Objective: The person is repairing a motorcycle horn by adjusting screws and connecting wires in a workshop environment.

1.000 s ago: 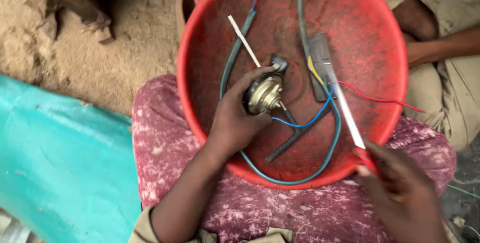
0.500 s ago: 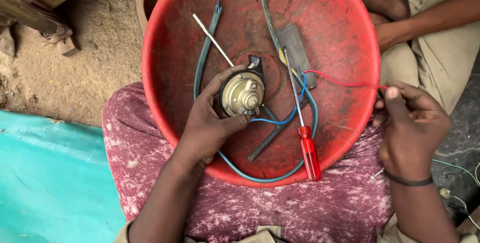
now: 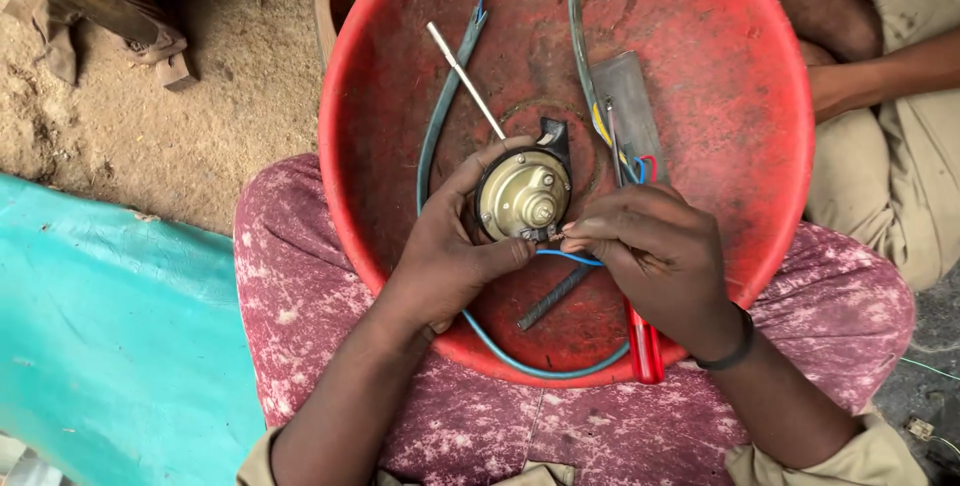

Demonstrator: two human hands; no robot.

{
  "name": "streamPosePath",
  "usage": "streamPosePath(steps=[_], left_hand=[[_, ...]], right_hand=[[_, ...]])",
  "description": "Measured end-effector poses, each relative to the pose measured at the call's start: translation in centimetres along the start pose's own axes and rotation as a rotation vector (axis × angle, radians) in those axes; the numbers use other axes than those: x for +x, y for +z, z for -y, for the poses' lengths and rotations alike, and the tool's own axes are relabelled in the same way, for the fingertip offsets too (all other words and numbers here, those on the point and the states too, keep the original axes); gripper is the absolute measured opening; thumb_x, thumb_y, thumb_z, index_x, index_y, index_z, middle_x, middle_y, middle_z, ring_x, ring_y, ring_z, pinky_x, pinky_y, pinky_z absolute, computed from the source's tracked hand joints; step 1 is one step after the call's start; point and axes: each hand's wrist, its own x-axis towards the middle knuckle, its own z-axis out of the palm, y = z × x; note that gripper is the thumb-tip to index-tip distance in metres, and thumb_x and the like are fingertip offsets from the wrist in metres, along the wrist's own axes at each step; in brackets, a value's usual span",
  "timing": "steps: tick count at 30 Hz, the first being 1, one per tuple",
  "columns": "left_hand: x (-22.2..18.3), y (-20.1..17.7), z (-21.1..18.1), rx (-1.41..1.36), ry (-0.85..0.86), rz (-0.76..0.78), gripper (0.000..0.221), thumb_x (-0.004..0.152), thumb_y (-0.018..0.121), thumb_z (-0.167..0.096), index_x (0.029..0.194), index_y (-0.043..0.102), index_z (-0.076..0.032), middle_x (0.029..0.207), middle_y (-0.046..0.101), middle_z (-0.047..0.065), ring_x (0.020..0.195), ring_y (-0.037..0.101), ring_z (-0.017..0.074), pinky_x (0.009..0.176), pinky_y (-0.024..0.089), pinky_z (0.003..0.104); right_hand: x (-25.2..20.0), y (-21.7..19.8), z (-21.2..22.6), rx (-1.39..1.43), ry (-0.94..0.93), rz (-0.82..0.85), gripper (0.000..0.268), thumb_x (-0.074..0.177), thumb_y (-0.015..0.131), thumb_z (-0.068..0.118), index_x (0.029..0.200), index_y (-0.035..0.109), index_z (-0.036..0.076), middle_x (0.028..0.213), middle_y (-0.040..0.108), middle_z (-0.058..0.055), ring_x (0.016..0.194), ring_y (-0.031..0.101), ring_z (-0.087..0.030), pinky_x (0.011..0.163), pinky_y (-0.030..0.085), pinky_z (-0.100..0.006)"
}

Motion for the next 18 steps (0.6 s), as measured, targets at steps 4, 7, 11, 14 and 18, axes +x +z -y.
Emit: streamPosePath(steps=[4,7,11,14,18], left_hand=[[-0.01,-0.08,0.05,-0.013,0.027,0.022,0.087,0.074,0.068,0.02,0.154,0.044,-0.003,0.141,0.058,0.008,0.129,0.06,0.017,0.112,0.051,0.032],[0.12,-0.05,0.15,-0.001,0.041,0.027,0.088,0.073,0.067,0.019,0.154,0.043,-0.003,0.142,0.059,0.009,0.13,0.06,0.0176,0.113,0.051,0.033],[0.0,-0.08,0.0,-0.032,0.024,0.052,0.087,0.074,0.069,0.019,0.154,0.043,-0.004,0.139,0.059,0.01,0.128,0.061,0.0193,0.113,0.051,0.034],[-0.02,-0.06,-0.03,-0.005,0.037,0.053,0.086,0.075,0.07,0.017,0.154,0.043,-0.004,0.14,0.059,0.009,0.131,0.06,0.0184,0.116,0.05,0.034],[0.02,-0.16,0.17,0.01,0.04,0.055,0.085,0.077,0.076,0.014,0.153,0.044,-0.004,0.14,0.059,0.009,0.13,0.06,0.0187,0.115,0.05,0.035]], right_hand=[[-0.21,0.33,-0.07,0.099,0.105,0.05,0.012,0.086,0.078,-0.002,0.098,0.074,0.001,0.096,0.073,-0.009,0.089,0.074,-0.016,0.078,0.059,-0.028],[-0.04,0.24,-0.02,0.124,0.15,0.067,0.013,0.086,0.08,0.002,0.097,0.074,0.001,0.095,0.073,-0.009,0.087,0.073,-0.016,0.076,0.058,-0.028],[0.08,0.4,-0.06,0.16,0.158,0.069,0.013,0.087,0.081,0.005,0.096,0.073,0.001,0.095,0.072,-0.009,0.088,0.073,-0.016,0.076,0.057,-0.028],[0.02,0.38,-0.22,0.178,0.172,0.088,0.013,0.087,0.081,0.006,0.095,0.072,0.001,0.093,0.072,-0.008,0.086,0.072,-0.015,0.075,0.057,-0.027],[0.14,0.41,-0.06,0.174,0.175,0.095,0.013,0.087,0.081,0.007,0.094,0.072,0.001,0.092,0.071,-0.008,0.085,0.071,-0.014,0.074,0.057,-0.027]])
